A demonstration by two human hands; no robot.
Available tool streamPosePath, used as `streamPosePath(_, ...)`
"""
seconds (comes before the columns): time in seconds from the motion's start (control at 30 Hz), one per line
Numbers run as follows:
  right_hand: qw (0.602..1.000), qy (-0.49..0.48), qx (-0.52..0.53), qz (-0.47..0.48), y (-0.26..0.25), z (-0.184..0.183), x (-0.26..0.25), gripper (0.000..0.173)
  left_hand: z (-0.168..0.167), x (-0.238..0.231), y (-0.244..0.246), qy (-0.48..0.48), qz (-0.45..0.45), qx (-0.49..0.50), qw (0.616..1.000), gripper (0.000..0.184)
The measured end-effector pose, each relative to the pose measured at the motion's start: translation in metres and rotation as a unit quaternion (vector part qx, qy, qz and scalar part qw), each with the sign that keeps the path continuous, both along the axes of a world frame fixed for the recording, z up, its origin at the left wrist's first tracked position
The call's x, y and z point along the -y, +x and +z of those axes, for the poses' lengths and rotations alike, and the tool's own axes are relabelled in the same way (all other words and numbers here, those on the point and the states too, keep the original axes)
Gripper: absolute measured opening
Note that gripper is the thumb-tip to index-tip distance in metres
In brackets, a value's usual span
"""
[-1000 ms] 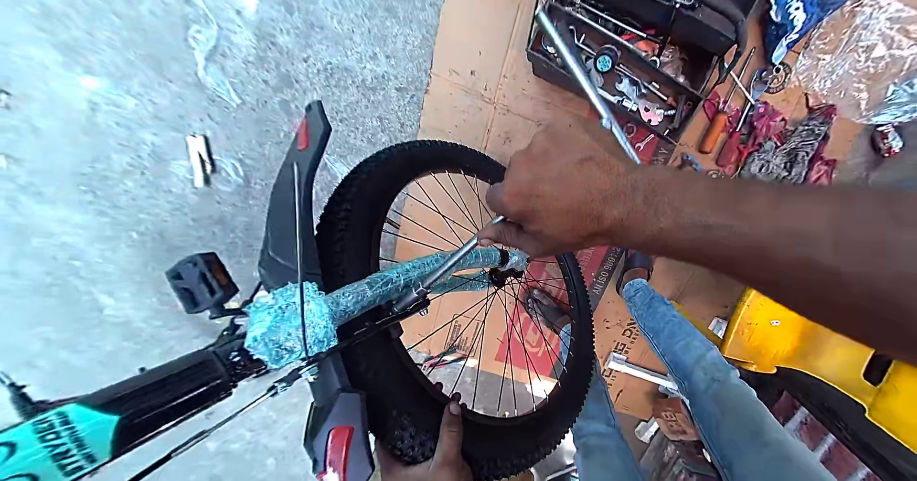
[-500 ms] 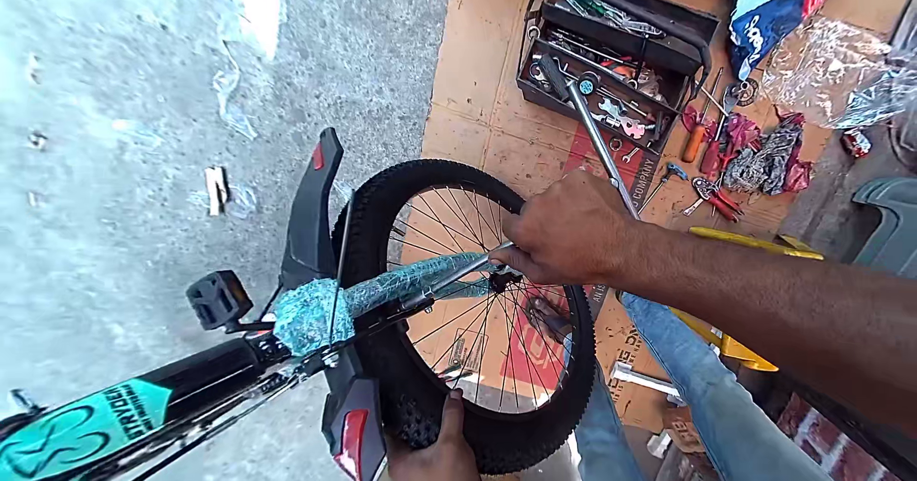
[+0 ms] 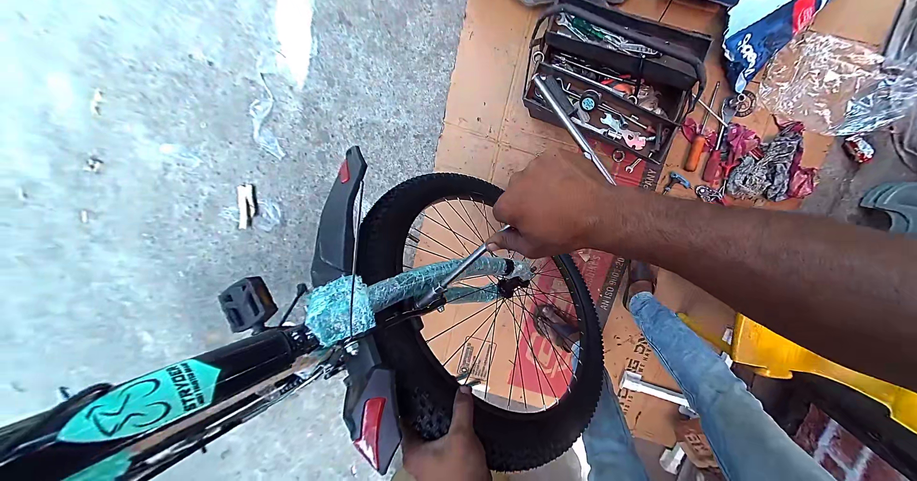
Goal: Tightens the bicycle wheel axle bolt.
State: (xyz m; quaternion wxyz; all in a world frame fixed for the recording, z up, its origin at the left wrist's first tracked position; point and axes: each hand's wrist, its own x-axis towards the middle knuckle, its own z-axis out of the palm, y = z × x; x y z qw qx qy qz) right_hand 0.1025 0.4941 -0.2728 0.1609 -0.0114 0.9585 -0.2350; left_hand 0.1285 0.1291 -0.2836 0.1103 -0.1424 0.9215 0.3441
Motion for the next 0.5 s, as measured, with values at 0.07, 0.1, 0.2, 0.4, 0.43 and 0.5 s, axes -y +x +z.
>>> streamPosePath(0.07, 1.000, 0.002, -0.003, 0.002, -0.002, -0.002, -0.002, 0.053, 0.000, -0.001, 0.000, 0.000, 0.001, 0.001, 1.000, 0.074)
streamPosePath(0.1, 1.000, 0.001, -0.001, 0.001, -0.001, -0.002, -0.001, 0.052, 0.001, 0.000, 0.000, -0.003, 0.000, 0.002, 1.000, 0.074)
streamPosePath(0.2, 1.000, 0.003, -0.007, 0.008, -0.004, -0.005, -0.004, 0.051, 0.000, -0.002, 0.000, -0.006, -0.003, -0.003, 1.000, 0.072)
streamPosePath(0.4, 0.999, 0.014, -0.025, 0.037, -0.018, -0.010, -0.014, 0.054, 0.000, -0.002, 0.002, -0.009, -0.006, -0.018, 1.000, 0.072)
streamPosePath(0.43, 0.999, 0.013, -0.023, 0.040, -0.021, -0.009, -0.015, 0.054, 0.000, -0.002, 0.003, -0.010, -0.008, -0.021, 1.000, 0.072)
streamPosePath(0.5, 0.999, 0.011, -0.021, 0.043, -0.024, -0.010, -0.016, 0.054, 0.001, -0.002, 0.003, -0.009, -0.007, -0.021, 1.000, 0.073)
